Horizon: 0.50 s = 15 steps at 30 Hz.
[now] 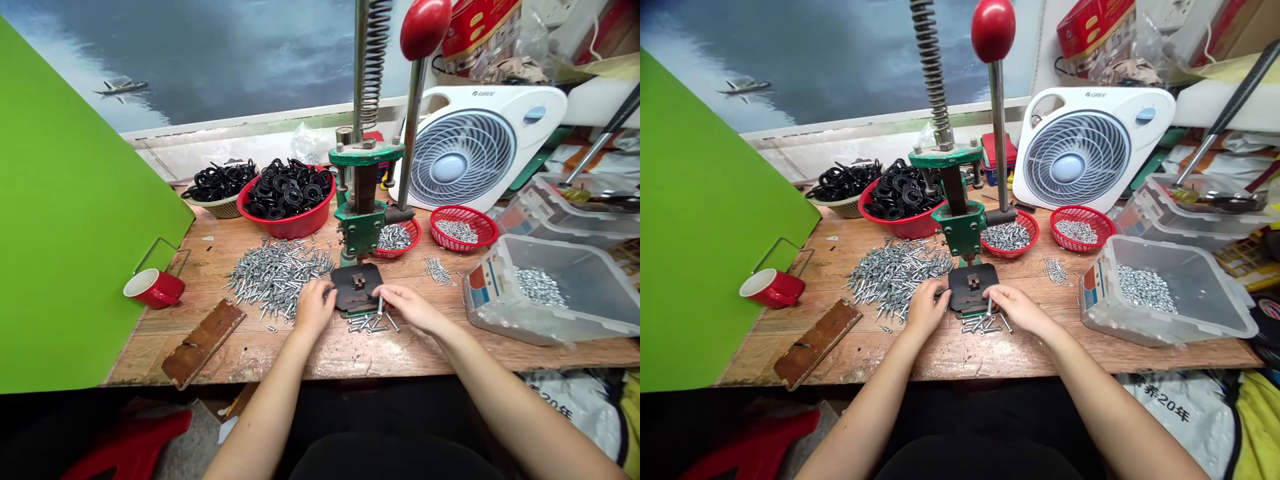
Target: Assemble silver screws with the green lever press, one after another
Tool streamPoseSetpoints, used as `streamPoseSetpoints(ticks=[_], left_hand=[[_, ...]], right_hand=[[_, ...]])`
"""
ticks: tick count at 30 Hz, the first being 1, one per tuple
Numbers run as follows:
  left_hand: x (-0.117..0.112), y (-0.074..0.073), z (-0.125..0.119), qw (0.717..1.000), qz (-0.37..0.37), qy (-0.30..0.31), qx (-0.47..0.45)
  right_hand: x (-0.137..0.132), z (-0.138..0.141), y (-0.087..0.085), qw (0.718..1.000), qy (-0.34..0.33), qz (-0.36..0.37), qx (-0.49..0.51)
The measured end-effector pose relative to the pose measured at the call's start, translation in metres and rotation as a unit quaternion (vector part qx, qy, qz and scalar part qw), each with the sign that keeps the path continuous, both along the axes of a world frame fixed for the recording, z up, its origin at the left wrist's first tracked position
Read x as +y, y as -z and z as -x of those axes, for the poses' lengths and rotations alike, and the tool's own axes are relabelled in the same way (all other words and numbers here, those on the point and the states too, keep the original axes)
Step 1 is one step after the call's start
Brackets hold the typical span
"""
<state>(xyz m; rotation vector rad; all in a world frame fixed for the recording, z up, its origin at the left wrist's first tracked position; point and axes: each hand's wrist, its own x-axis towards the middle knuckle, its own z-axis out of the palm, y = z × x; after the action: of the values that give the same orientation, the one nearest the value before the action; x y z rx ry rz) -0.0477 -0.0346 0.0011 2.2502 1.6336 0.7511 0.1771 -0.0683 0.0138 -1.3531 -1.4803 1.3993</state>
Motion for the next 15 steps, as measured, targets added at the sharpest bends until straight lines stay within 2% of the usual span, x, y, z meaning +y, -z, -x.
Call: streamPoseSetpoints(ticks=[3,6,9,11,15], left_hand=[[-0.012,0.002,0.023,0.993,0.006,-0.055,0.101],[-0.018,0.006,0.031,0.987,0.011,-0.056,0.154],[-0.020,0.007,0.030,0.984,0.016,-0.051,0.167],[-0.021,0.007,0.031,0.985,0.009,-0.057,0.163],[-0.026,0.012,0.039,0.985,-0.015,-0.087,0.145]], right_hand=[[-0.013,-0.010,0.015,0.995,-0.008,0.007,-0.101],[-0.012,-0.031,0.025,0.966,0.063,-0.085,-0.234],[0.001,-0.064,0.037,0.903,0.121,-0.172,-0.375],[0.009,-0.083,0.047,0.872,0.114,-0.191,-0.436],[0.015,-0.093,0.061,0.856,0.090,-0.196,-0.470]])
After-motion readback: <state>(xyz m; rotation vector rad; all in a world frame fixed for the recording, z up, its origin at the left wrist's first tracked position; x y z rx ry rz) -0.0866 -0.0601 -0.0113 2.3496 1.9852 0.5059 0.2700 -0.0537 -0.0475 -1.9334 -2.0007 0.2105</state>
